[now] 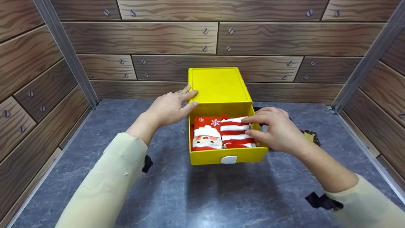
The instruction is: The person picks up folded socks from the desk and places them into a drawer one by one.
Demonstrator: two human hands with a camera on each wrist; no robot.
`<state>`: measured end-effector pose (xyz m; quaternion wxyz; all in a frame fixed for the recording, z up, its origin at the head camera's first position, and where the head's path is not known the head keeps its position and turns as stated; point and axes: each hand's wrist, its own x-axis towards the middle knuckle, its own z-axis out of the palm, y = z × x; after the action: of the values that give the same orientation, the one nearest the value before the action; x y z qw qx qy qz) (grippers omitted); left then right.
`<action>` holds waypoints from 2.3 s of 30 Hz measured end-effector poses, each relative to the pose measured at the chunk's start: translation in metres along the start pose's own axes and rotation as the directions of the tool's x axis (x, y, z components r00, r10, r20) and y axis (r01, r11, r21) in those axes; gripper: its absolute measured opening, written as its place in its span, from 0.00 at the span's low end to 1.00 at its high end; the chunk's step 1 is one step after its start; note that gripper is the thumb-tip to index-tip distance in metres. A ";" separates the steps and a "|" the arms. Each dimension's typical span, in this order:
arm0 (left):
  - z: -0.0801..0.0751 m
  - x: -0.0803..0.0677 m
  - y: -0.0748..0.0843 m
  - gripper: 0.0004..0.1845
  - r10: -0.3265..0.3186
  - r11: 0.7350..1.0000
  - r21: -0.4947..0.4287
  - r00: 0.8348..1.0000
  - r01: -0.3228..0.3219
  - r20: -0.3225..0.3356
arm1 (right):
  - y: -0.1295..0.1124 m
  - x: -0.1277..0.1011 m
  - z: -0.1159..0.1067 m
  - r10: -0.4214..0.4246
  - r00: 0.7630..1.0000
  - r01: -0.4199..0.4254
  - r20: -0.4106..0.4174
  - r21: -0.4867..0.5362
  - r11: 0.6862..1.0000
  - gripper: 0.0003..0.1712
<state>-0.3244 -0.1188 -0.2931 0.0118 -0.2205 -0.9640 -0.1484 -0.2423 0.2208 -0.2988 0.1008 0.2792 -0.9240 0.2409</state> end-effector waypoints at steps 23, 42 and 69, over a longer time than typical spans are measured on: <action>0.000 -0.002 0.001 0.36 0.006 1.000 0.005 1.000 -0.006 -0.008 | -0.043 -0.043 -0.027 -0.106 0.943 0.177 -0.315 0.209 0.962 0.19; 0.000 0.000 0.000 0.36 0.014 1.000 0.007 1.000 -0.014 -0.003 | -0.052 -0.069 0.010 -0.209 0.944 0.292 -0.256 0.350 0.890 0.16; 0.000 0.000 0.002 0.36 0.003 1.000 0.000 1.000 -0.003 0.004 | -0.042 -0.062 0.064 0.046 0.993 0.010 -0.113 0.450 0.893 0.13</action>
<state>-0.3242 -0.1173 -0.2924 0.0101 -0.2223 -0.9636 -0.1480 -0.1709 0.1869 -0.3570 0.0868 0.2716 -0.8379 0.4654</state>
